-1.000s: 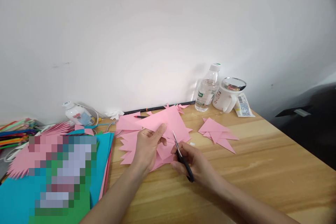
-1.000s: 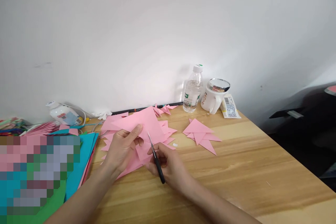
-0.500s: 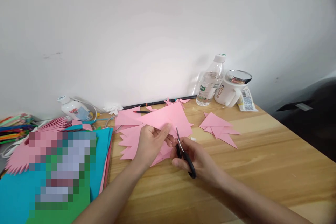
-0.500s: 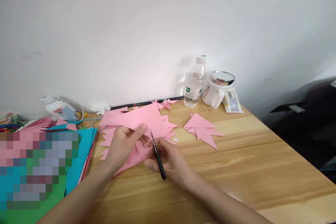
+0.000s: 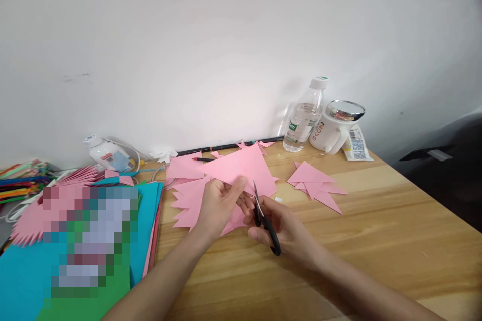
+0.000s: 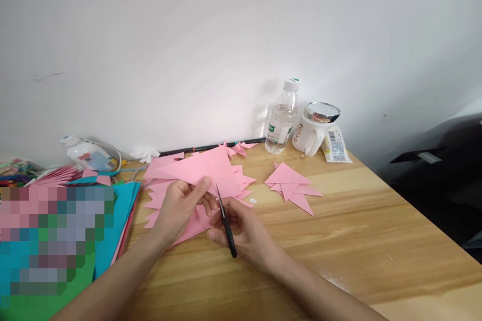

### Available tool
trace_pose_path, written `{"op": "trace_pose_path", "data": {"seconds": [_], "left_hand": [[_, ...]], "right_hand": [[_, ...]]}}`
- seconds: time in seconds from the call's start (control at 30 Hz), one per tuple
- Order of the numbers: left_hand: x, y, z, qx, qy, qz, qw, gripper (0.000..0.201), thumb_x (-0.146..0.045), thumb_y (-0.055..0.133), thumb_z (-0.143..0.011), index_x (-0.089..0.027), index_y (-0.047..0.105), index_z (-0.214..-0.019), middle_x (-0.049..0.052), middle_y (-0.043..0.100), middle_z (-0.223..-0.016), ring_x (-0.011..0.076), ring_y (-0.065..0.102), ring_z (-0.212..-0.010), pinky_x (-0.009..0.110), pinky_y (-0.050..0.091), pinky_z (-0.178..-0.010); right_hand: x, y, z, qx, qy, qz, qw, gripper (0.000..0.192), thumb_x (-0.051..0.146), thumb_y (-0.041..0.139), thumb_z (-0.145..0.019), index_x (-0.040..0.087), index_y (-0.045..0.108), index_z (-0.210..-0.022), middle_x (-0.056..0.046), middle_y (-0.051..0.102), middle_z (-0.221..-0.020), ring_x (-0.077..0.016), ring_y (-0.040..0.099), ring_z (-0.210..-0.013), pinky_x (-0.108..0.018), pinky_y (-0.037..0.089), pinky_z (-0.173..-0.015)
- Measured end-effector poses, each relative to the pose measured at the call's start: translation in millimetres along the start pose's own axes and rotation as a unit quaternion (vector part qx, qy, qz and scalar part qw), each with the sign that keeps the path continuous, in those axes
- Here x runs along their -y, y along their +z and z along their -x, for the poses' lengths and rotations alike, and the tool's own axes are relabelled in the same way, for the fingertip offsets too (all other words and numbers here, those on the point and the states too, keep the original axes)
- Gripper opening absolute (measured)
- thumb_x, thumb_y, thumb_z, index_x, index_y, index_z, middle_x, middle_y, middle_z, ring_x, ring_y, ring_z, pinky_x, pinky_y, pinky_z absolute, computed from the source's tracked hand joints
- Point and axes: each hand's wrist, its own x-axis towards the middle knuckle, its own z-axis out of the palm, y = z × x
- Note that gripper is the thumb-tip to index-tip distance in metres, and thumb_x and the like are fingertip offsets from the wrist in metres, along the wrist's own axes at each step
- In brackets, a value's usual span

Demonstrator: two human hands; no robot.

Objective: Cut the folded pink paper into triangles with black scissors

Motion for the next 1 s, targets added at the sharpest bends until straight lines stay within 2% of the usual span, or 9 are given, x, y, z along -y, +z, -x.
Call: {"op": "trace_pose_path", "data": {"seconds": [0.2, 0.37, 0.6, 1.0], "left_hand": [[0.1, -1.1, -0.5, 0.002, -0.012, 0.009, 1.0, 0.039, -0.036, 0.052, -0.079, -0.009, 0.061, -0.052, 0.008, 0.064, -0.052, 0.0117, 0.056, -0.045, 0.022, 0.044, -0.049], [0.4, -0.1, -0.7, -0.002, -0.016, 0.043, 0.999, 0.026, -0.03, 0.06, -0.074, -0.009, 0.064, -0.06, 0.006, 0.065, -0.056, 0.0123, 0.058, -0.051, 0.023, 0.047, -0.055], [2.5, -0.7, -0.8, 0.004, -0.013, 0.034, 0.999, 0.035, -0.036, 0.054, -0.078, -0.009, 0.061, -0.057, 0.007, 0.064, -0.055, 0.0125, 0.057, -0.047, 0.024, 0.045, -0.052], [4.2, 1.9, 1.0, 0.003, -0.006, 0.051, 0.999, 0.034, -0.034, 0.053, -0.079, -0.009, 0.059, -0.056, 0.006, 0.062, -0.053, 0.0122, 0.055, -0.045, 0.024, 0.043, -0.047]], "right_hand": [[4.7, 0.7, -0.8, -0.003, 0.016, -0.024, 1.0, 0.025, 0.031, 0.066, -0.073, 0.016, 0.049, -0.084, -0.002, 0.051, -0.081, -0.0119, 0.049, -0.073, -0.023, 0.039, -0.067], [7.1, 1.2, -1.8, -0.003, 0.02, -0.027, 0.999, 0.031, 0.036, 0.07, -0.068, 0.017, 0.047, -0.078, -0.001, 0.051, -0.077, -0.0119, 0.047, -0.068, -0.023, 0.039, -0.063], [7.7, 0.5, -0.8, -0.009, 0.028, -0.023, 0.999, 0.034, 0.04, 0.07, -0.066, 0.017, 0.049, -0.081, -0.001, 0.051, -0.077, -0.0135, 0.048, -0.07, -0.024, 0.039, -0.064], [6.1, 1.0, -2.0, -0.003, 0.02, -0.039, 0.999, 0.035, 0.04, 0.07, -0.067, 0.017, 0.048, -0.082, 0.0, 0.048, -0.076, -0.0128, 0.047, -0.07, -0.024, 0.038, -0.064]]}}
